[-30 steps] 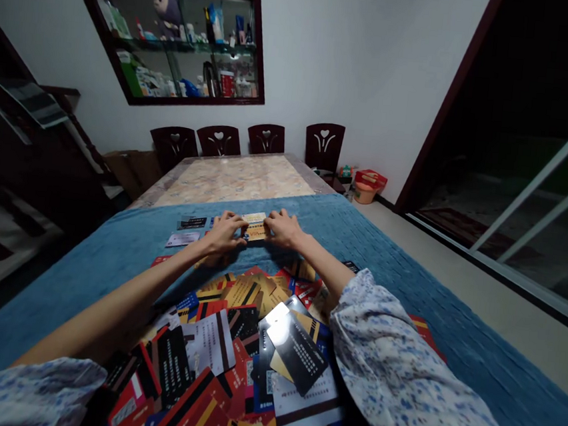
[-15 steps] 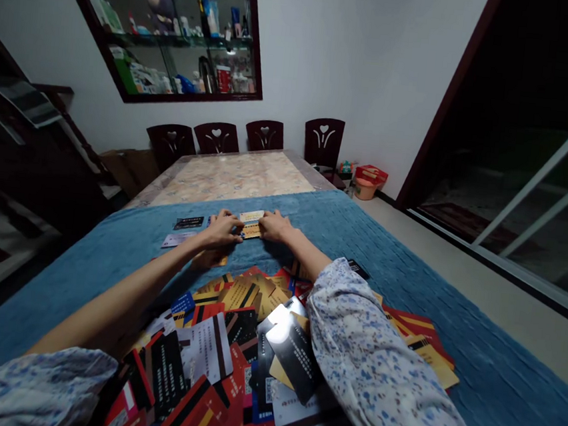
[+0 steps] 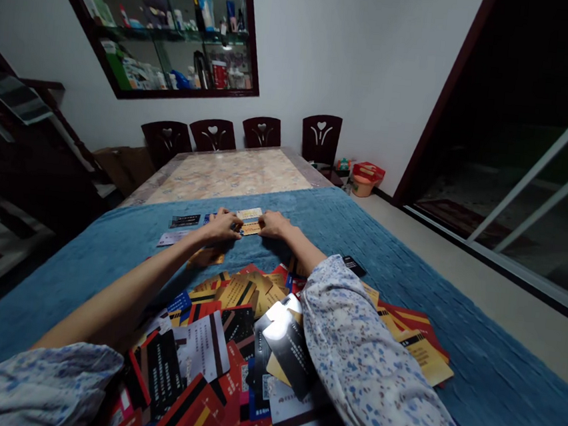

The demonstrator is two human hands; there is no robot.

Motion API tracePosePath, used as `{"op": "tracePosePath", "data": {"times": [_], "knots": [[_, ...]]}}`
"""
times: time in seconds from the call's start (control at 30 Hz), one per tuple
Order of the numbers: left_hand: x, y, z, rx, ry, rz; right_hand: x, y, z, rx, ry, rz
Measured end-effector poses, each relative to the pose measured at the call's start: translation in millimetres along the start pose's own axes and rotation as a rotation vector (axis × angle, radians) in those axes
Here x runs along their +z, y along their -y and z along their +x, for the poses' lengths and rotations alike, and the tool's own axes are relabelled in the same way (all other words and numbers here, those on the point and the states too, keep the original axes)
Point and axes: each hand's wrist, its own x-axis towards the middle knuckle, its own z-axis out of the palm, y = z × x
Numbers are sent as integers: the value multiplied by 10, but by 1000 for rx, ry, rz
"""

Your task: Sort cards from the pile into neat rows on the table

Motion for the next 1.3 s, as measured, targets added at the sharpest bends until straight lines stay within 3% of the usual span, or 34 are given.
{"op": "tracePosePath", "data": {"times": [0.37,0.6,0.93,1.3], "knots": [[-49,-50,5,-18,33,-22,26,-15,4,-4,-24,8],[-66,-75,16,-39,46,8,-120,-100,-104,-58,-52,0],[-56,-98,-38,-22,-26,50,-411,-454,-571,-52,-17,27],[10,-264,-265,54,-182,71,-445,-610,-1133,-41,-110,13]]}}
